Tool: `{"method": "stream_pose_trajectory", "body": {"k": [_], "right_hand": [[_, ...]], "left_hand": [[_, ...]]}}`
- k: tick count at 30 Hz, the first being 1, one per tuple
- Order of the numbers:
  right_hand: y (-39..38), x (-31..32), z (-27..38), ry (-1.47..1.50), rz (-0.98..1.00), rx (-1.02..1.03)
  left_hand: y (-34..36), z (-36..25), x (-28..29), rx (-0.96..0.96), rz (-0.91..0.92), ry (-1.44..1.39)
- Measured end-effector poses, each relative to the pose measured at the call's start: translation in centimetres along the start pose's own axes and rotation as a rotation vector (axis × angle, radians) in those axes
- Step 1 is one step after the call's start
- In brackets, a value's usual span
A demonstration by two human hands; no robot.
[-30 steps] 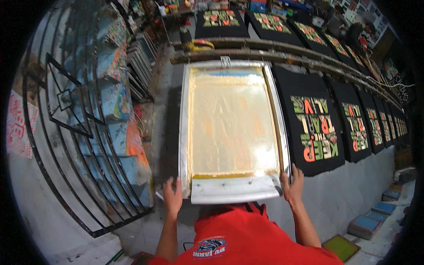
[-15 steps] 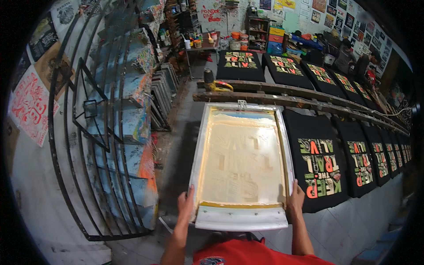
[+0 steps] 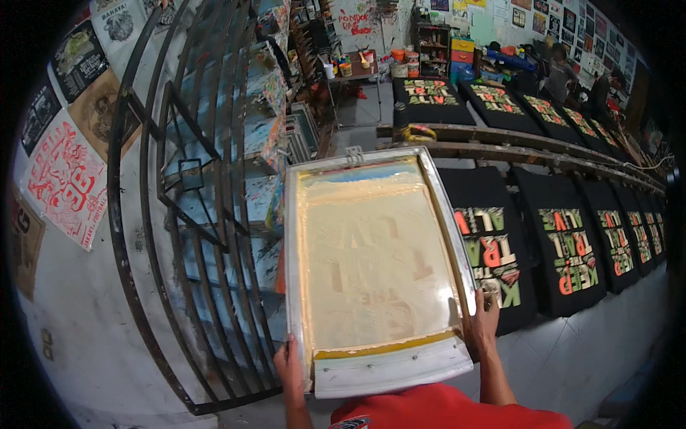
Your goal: The person performs screen printing by sliding a squeegee across a mesh frame over t-shirts on a rack, then moves to a table to scrape ink from the squeegee back into a container using a spatula and stirs ink within the mesh frame.
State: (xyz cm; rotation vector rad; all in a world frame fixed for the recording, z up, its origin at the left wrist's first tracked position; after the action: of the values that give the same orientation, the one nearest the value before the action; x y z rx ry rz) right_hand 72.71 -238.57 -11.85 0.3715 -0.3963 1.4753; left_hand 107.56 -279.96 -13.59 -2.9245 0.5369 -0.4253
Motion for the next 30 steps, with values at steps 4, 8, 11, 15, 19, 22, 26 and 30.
{"method": "stream_pose_trajectory", "body": {"k": [4, 8, 11, 15, 19, 22, 26, 30], "right_hand": [[-3.2, -7.7, 1.4, -0.016, 0.008, 0.071], [-5.0, -12.2, 8.4, 0.094, 0.12, 0.037], [-4.2, -13.8, 11.4, 0.097, 0.154, 0.027], [-1.2, -15.5, 16.5, 0.163, 0.197, 0.052], [3.4, -19.4, 19.9, 0.301, 0.174, 0.08], [6.3, -23.3, 22.3, 0.371, 0.107, 0.035], [11.9, -27.9, 24.5, 0.297, 0.041, 0.067], [17.1, -32.5, 24.3, 0.405, -0.002, 0.037]], "left_hand": [[5.0, -0.8, 7.4, 0.001, -0.03, 0.17], [9.2, -3.3, 10.5, 0.03, -0.012, 0.018], [13.9, -2.5, 10.5, 0.089, 0.062, -0.154], [20.3, -7.5, 8.1, 0.082, 0.115, -0.211], [29.0, -13.0, 4.3, 0.007, 0.276, -0.275], [34.6, -19.1, 0.5, -0.079, 0.292, -0.125], [43.9, -22.3, -4.6, -0.098, 0.316, -0.123], [51.6, -24.3, -8.5, -0.136, 0.32, -0.1]]}}
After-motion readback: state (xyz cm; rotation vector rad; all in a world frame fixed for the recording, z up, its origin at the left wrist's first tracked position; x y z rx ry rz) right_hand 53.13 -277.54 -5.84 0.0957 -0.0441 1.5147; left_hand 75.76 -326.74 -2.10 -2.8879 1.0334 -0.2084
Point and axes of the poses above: each hand's wrist, its own y-axis towards the middle knuckle, its own x-axis out of the back of the hand, z = x × y, the point moved 9 cm from there along y, towards the middle knuckle, and after that the axes turned 4 degrees about -y, right-handed, at the moved point
